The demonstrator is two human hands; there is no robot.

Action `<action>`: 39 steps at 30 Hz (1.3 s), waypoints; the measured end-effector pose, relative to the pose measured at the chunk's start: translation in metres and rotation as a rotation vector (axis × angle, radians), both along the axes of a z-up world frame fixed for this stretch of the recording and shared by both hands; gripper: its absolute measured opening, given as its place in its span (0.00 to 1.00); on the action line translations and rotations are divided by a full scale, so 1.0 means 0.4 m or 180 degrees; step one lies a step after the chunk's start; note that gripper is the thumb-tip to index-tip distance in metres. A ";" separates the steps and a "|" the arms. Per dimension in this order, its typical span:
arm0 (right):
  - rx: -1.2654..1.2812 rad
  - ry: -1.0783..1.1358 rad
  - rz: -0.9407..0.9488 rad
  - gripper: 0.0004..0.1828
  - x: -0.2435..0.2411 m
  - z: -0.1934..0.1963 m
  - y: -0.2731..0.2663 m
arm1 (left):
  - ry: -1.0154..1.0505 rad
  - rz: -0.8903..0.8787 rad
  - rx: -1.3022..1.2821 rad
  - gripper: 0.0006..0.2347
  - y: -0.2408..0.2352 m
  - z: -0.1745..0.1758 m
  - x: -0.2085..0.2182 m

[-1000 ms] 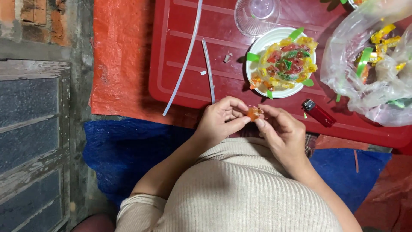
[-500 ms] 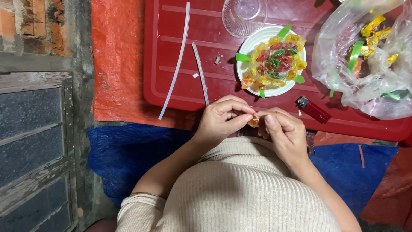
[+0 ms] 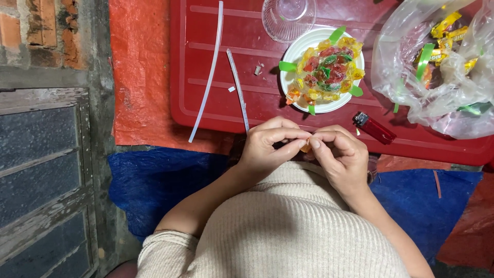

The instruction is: Assembling a decorative candy arrangement on a plate using a lighter to bond pieces together.

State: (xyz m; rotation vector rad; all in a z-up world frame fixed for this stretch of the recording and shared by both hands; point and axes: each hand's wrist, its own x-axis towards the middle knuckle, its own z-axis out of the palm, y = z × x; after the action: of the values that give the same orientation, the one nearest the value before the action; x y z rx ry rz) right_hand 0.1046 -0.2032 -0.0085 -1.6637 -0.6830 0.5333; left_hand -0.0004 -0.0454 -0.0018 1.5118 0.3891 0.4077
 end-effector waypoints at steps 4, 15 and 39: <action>0.0035 -0.0170 0.0038 0.03 0.007 0.017 0.003 | 0.0067 -0.0317 -0.1461 0.10 -0.001 -0.039 -0.026; 0.0136 -0.1488 0.0140 0.04 0.000 0.011 0.003 | 0.0240 -0.0298 -0.2169 0.10 -0.016 -0.101 -0.033; -0.0149 -0.1186 0.0499 0.07 0.022 0.008 -0.006 | -0.0331 -0.0004 0.0656 0.06 -0.023 0.000 -0.031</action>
State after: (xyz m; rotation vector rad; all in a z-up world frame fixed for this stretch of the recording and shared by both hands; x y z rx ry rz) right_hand 0.1135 -0.2056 -0.0052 -1.7817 -1.0861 0.3523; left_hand -0.0127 -0.0546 -0.0017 1.6829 0.2703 0.5361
